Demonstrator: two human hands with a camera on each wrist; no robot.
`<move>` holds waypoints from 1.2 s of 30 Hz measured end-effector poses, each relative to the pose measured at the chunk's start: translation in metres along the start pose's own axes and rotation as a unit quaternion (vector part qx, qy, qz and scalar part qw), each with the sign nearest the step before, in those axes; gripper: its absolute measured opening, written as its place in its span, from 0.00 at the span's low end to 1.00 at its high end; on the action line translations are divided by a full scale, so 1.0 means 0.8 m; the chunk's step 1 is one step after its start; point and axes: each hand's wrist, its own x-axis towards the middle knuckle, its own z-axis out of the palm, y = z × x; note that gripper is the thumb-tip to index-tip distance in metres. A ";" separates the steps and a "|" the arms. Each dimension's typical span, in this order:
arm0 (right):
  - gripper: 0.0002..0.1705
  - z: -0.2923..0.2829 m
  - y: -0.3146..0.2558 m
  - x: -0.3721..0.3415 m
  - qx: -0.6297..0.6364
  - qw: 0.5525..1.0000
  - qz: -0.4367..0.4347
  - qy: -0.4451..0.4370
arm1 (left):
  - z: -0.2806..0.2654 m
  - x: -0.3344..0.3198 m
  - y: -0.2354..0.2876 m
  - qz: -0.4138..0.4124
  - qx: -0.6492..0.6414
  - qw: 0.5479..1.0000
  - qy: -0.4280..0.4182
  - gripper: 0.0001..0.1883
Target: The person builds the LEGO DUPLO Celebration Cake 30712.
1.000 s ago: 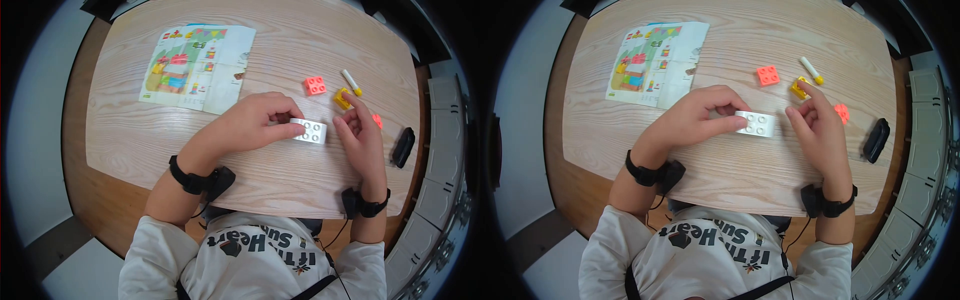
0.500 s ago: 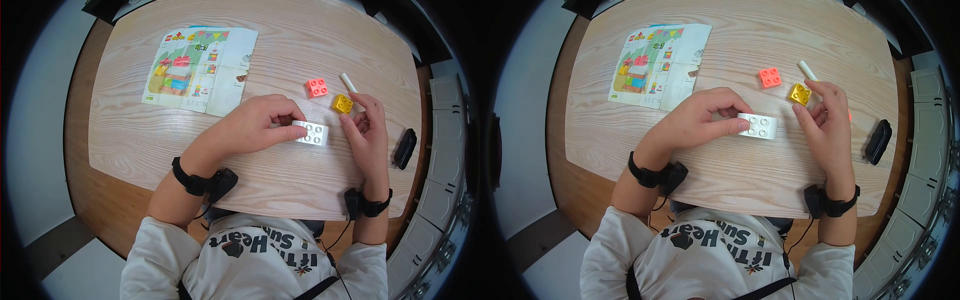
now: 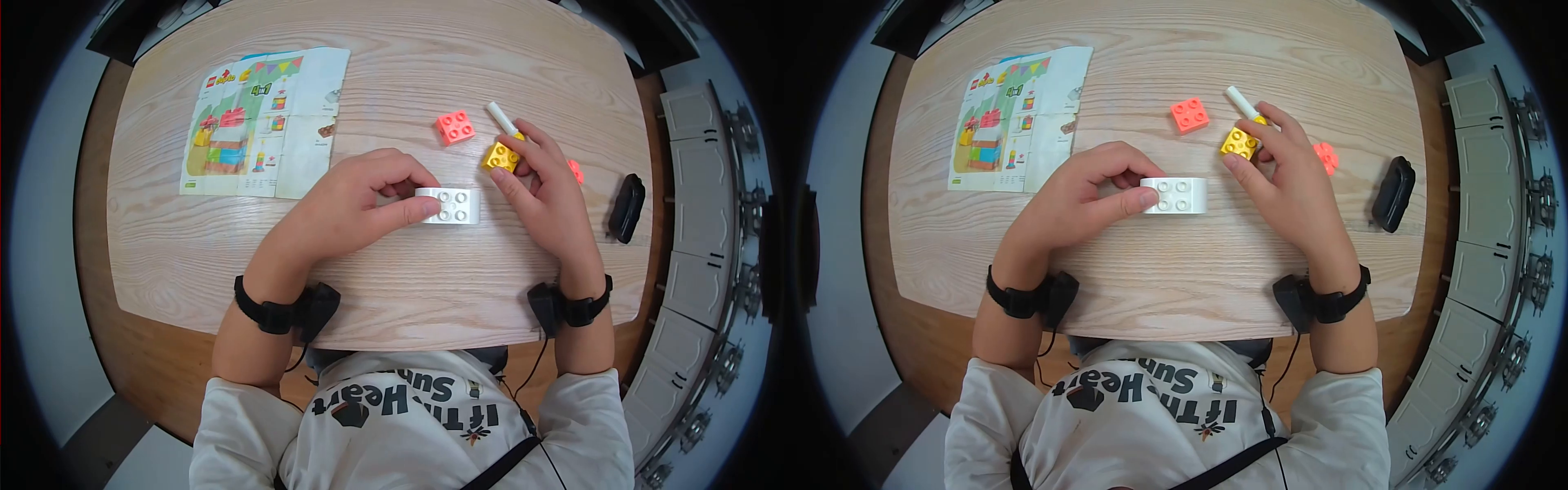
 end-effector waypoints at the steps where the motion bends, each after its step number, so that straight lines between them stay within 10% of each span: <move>1: 0.28 0.000 0.000 0.000 0.001 1.000 0.000 0.000 | 0.000 0.000 0.000 0.000 0.000 1.000 0.000 0.11; 19: 0.28 -0.019 -0.014 0.000 -0.040 0.987 -0.078 0.134 | 0.001 -0.001 0.002 -0.007 0.014 1.000 0.007 0.10; 23: 0.28 0.010 -0.031 0.004 -0.134 0.964 -0.212 0.084 | 0.003 0.000 0.001 -0.004 0.009 1.000 0.007 0.10; 36: 0.25 0.008 -0.019 0.005 -0.122 0.978 -0.168 0.006 | 0.002 0.000 0.002 -0.006 0.008 1.000 0.004 0.11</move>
